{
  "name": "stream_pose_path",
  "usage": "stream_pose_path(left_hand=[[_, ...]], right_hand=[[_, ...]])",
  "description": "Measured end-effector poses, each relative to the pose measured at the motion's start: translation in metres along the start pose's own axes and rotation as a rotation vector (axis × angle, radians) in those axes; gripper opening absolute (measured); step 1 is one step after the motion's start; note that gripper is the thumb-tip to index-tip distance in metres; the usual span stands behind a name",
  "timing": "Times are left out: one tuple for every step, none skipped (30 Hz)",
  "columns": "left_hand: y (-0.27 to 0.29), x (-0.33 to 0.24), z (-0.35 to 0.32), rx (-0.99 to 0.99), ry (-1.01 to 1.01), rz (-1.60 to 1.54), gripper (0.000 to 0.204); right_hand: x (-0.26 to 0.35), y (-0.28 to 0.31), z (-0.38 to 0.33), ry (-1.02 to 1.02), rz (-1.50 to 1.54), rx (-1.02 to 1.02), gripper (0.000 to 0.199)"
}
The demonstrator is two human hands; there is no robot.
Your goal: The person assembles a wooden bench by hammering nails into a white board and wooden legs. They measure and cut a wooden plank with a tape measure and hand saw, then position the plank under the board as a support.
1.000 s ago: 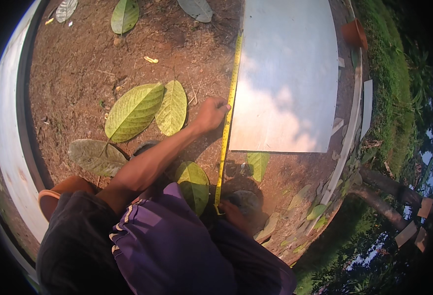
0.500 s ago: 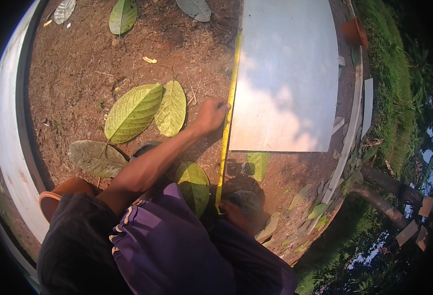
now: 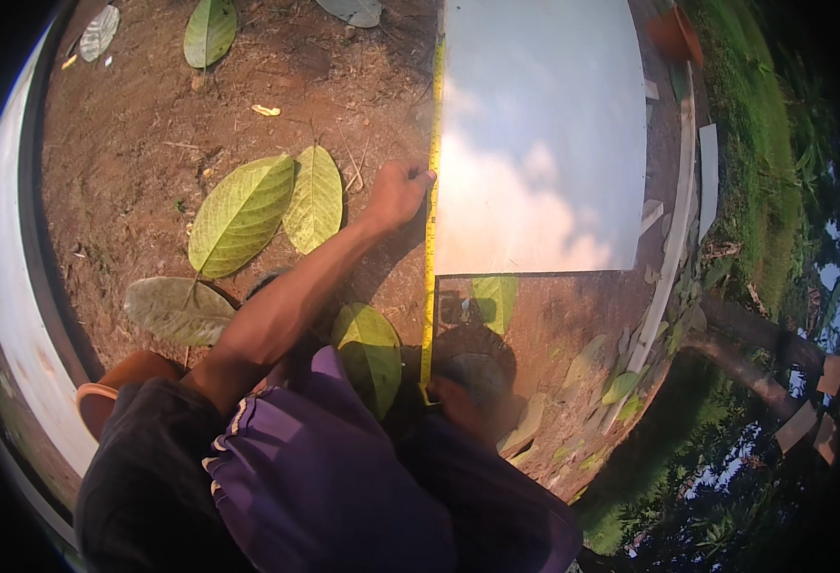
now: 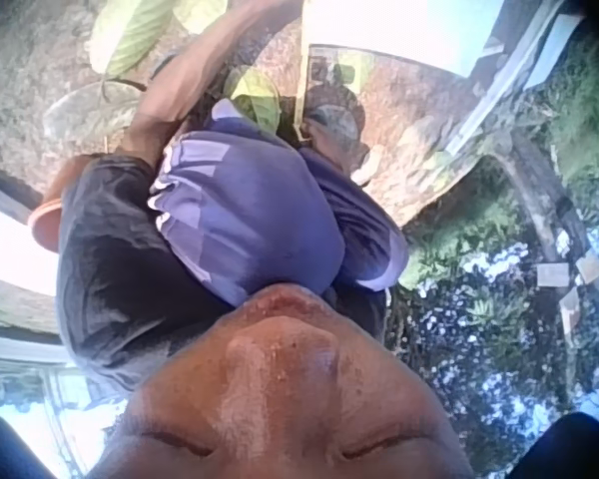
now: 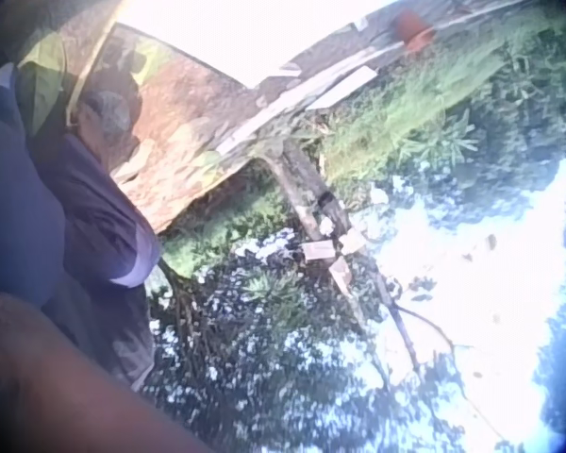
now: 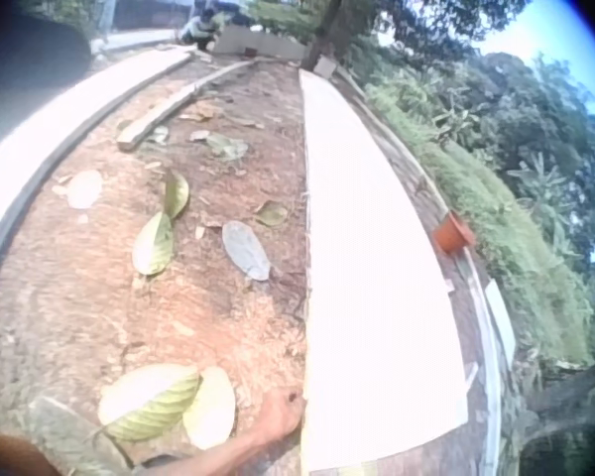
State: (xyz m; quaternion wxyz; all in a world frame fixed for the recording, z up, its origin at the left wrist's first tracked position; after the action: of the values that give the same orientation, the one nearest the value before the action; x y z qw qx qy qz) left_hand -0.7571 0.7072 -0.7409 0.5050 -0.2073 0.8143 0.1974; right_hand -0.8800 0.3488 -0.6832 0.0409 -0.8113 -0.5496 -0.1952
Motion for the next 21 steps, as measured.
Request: stream_pose_path(left_hand=[[0.002,-0.002,-0.001,0.004,0.014,0.005,0.028],[0.005,-0.003,0.000,0.000,0.025,0.010,0.028],[0.003,0.002,0.001,0.015,0.058,-0.022,0.028],[0.001,0.001,0.001,0.010,0.047,-0.021,0.028],[0.002,0.001,0.002,-0.001,0.037,-0.019,0.028],[0.002,0.001,0.002,-0.012,0.028,-0.017,0.028],[0.000,0.004,0.002,0.003,0.053,-0.026,0.028],[-0.001,0.004,0.002,0.020,0.078,-0.036,0.028],[-0.002,0.004,0.001,0.035,0.103,-0.045,0.028],[-0.002,0.003,0.001,0.032,0.095,-0.032,0.028],[-0.002,0.003,0.002,0.030,0.087,-0.020,0.028],[-0.001,0.003,0.002,0.029,0.079,-0.008,0.028],[-0.002,0.002,0.003,0.036,0.061,-0.006,0.028],[-0.001,0.002,0.003,0.040,0.043,-0.005,0.028],[-0.001,0.000,0.004,0.045,0.024,-0.004,0.027],[-0.002,0.002,0.004,0.053,0.032,-0.006,0.027],[-0.003,0.002,0.005,0.061,0.040,-0.008,0.027],[-0.003,0.003,0.005,0.068,0.049,-0.010,0.027],[-0.003,0.003,0.005,0.061,0.040,-0.013,0.027],[-0.002,0.002,0.005,0.053,0.030,-0.015,0.027],[-0.001,0.001,0.004,0.046,0.021,-0.017,0.027]], right_hand=[[0.003,0.000,-0.001,0.027,-0.043,0.013,0.044],[0.000,0.002,0.001,0.009,-0.038,0.004,0.044],[-0.005,0.004,0.004,-0.008,-0.034,-0.006,0.044],[-0.010,0.005,0.005,-0.026,-0.030,-0.015,0.045],[-0.008,0.005,0.004,-0.048,0.005,-0.028,0.045],[-0.006,0.005,0.002,-0.070,0.040,-0.040,0.045],[-0.006,0.005,0.000,-0.092,0.073,-0.053,0.045],[-0.007,0.006,0.000,-0.087,0.074,-0.071,0.045],[-0.011,0.007,0.001,-0.083,0.075,-0.089,0.046],[-0.014,0.009,0.002,-0.079,0.075,-0.107,0.046],[-0.016,0.009,0.003,-0.077,0.081,-0.104,0.046],[-0.018,0.009,0.005,-0.074,0.086,-0.100,0.046],[-0.021,0.009,0.006,-0.072,0.092,-0.097,0.046],[-0.024,0.010,0.007,-0.069,0.107,-0.100,0.045],[-0.027,0.011,0.008,-0.066,0.122,-0.103,0.045],[-0.030,0.011,0.009,-0.063,0.137,-0.107,0.044],[-0.030,0.011,0.009,-0.074,0.132,-0.113,0.044],[-0.029,0.012,0.008,-0.085,0.127,-0.118,0.044],[-0.027,0.012,0.007,-0.096,0.122,-0.124,0.044],[-0.023,0.012,0.006,-0.092,0.115,-0.119,0.043],[-0.018,0.011,0.004,-0.088,0.108,-0.113,0.043]])
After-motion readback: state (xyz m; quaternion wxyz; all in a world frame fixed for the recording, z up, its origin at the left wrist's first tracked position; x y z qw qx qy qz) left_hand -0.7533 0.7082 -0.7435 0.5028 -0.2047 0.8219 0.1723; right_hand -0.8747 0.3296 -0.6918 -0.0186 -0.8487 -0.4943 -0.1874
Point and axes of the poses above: each hand's wrist, its own z-axis towards the middle knuckle, its own y-axis out of the back of the hand, x = y × z, the point moved 9 cm from there along z, towards the middle knuckle, and after that the axes turned 9 degrees about z, right-handed, at the moved point
